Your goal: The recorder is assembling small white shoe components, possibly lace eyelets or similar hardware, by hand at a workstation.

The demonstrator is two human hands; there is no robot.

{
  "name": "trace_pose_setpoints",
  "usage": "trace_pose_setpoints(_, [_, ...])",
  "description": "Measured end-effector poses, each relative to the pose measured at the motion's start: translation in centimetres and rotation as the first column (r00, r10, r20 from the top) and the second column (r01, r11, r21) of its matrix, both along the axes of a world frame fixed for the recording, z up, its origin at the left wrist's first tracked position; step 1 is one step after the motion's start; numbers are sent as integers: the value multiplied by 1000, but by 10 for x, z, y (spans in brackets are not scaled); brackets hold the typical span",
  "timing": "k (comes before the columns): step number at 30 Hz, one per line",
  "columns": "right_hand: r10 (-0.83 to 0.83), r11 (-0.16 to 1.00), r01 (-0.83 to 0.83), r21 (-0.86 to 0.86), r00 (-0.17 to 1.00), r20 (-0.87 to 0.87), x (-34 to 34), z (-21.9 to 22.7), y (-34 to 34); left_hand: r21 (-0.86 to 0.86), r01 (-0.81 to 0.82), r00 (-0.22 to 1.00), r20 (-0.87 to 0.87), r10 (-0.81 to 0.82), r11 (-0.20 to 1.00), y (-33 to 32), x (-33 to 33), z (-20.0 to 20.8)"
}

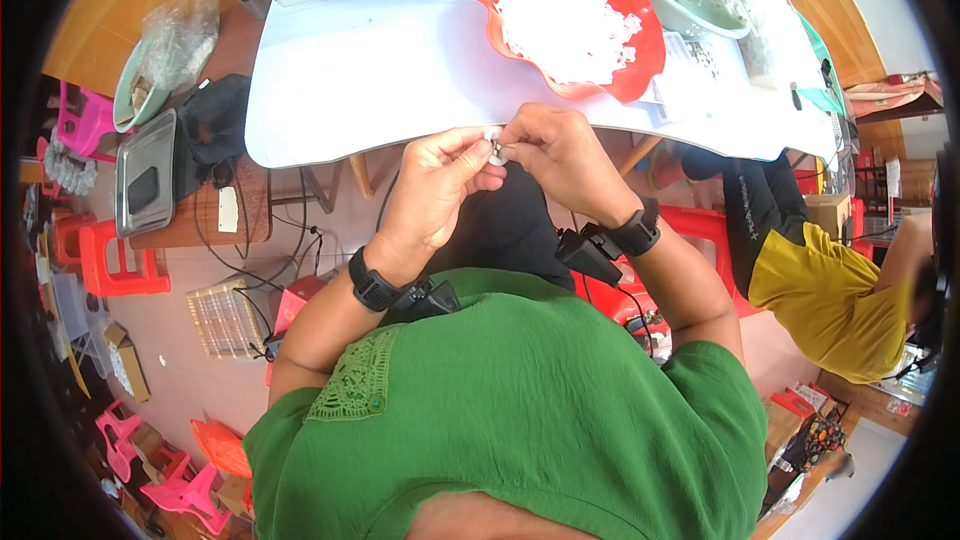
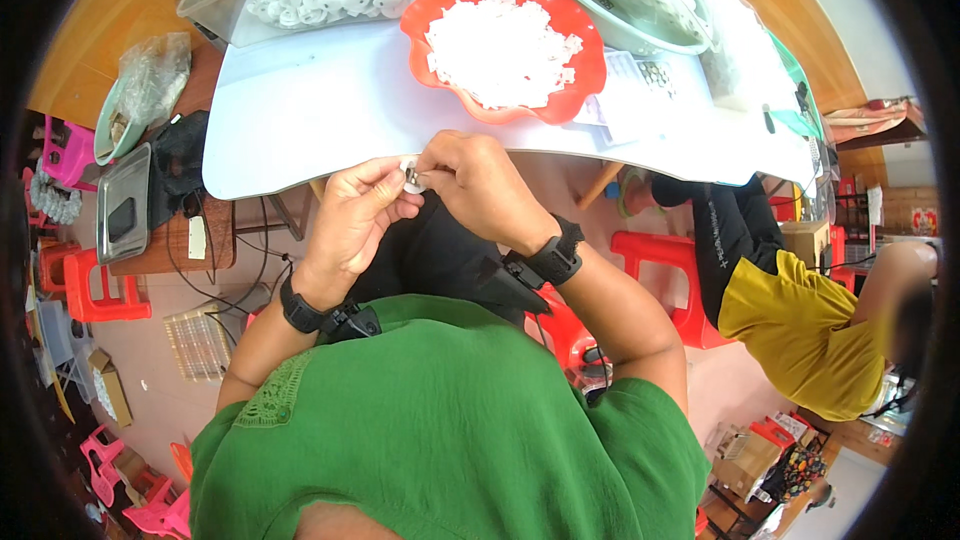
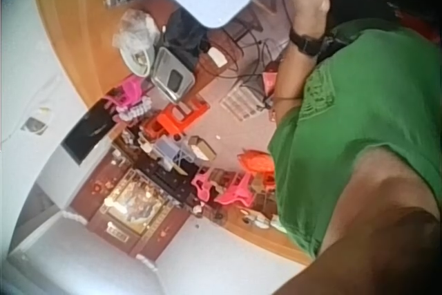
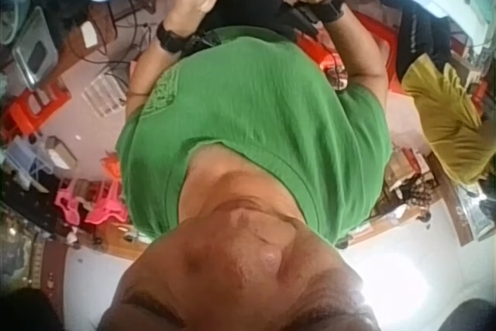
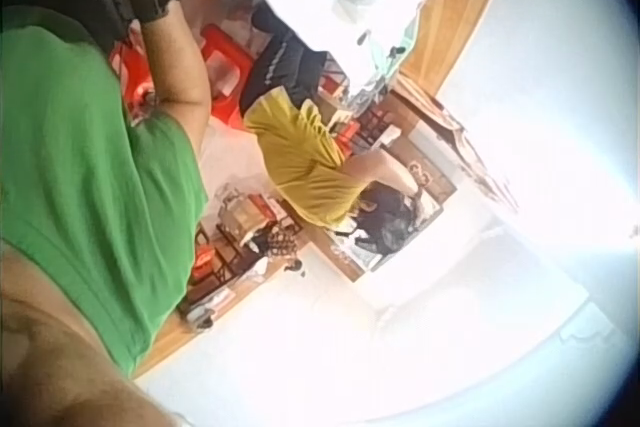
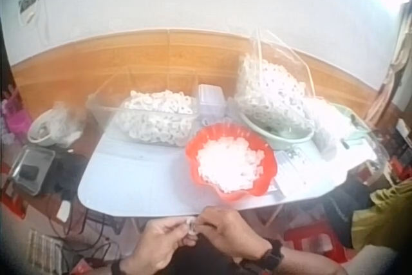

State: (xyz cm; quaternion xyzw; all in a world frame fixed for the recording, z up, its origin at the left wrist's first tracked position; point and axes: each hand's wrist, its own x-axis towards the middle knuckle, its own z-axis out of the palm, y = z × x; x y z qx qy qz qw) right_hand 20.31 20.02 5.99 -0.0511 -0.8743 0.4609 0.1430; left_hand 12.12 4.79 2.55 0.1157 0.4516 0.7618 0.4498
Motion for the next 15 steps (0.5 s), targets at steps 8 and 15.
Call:
trace_pose_setpoints(8, [-46, 929, 112, -353, 980, 191, -1, 3, 5, 75, 18, 1000, -20, -16, 997, 1, -1, 4])
trace_pose_setpoints(15, [9, 897, 84, -434, 978, 208, 0, -1, 8, 57, 23, 989, -148, -14, 998, 0, 0, 4])
